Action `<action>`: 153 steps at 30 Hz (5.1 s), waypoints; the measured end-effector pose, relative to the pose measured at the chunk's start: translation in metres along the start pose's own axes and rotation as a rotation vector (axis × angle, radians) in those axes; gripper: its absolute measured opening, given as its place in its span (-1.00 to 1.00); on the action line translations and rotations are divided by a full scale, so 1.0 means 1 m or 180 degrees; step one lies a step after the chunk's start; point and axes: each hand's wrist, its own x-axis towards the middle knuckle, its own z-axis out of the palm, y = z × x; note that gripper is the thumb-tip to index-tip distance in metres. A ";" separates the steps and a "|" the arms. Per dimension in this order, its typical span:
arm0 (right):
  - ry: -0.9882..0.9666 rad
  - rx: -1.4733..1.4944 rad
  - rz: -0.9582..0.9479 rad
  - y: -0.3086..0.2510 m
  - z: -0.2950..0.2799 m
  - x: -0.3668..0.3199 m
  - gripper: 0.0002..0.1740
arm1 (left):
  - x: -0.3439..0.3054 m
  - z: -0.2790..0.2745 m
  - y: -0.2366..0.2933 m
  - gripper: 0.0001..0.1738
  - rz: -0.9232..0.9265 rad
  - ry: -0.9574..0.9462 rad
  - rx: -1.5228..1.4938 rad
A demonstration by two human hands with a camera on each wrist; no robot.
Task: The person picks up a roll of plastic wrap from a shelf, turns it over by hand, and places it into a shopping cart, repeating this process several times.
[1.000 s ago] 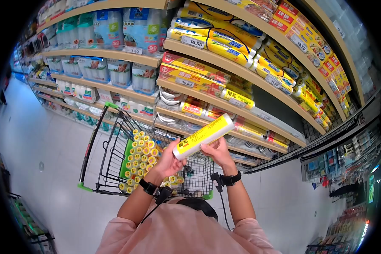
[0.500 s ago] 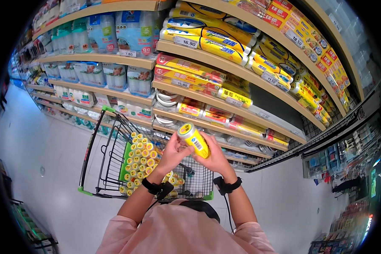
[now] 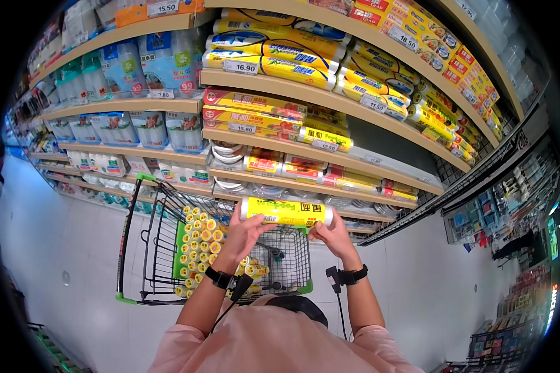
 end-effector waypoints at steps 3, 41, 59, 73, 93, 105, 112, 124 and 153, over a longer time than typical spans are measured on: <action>0.0054 0.0788 -0.0075 -0.011 0.004 0.003 -0.50 | 0.004 0.002 -0.003 -0.33 0.0060 -0.0078 0.0041; -0.0243 -0.0702 -0.0699 -0.014 0.051 -0.004 -0.36 | -0.005 0.003 -0.033 -0.14 0.0731 -0.0682 0.2639; 0.0332 0.0856 -0.0516 -0.019 0.016 -0.025 -0.63 | -0.007 0.004 -0.038 -0.72 0.0077 -0.0294 0.0948; 0.0424 0.1054 -0.0231 0.005 -0.017 -0.030 -0.54 | 0.006 0.026 -0.052 -0.52 -0.1133 -0.0103 0.0531; 0.1061 0.1930 0.0261 0.003 -0.117 0.023 -0.67 | 0.050 0.021 -0.081 -0.38 0.0419 0.0581 0.0844; 0.1637 0.2004 -0.0346 -0.070 -0.183 0.140 -0.57 | 0.025 -0.034 -0.127 -0.50 0.0102 0.1236 0.0318; 0.1289 0.1325 0.0034 -0.102 -0.235 0.244 -0.51 | 0.014 -0.056 -0.148 -0.52 -0.0137 0.1452 0.0173; 0.1604 0.0287 -0.0051 -0.099 -0.230 0.330 -0.58 | 0.006 -0.072 -0.149 -0.56 -0.0131 0.1882 0.0070; 0.1051 -0.0319 0.0220 -0.099 -0.267 0.360 -0.88 | -0.015 -0.087 -0.131 -0.65 -0.0055 0.2175 0.0087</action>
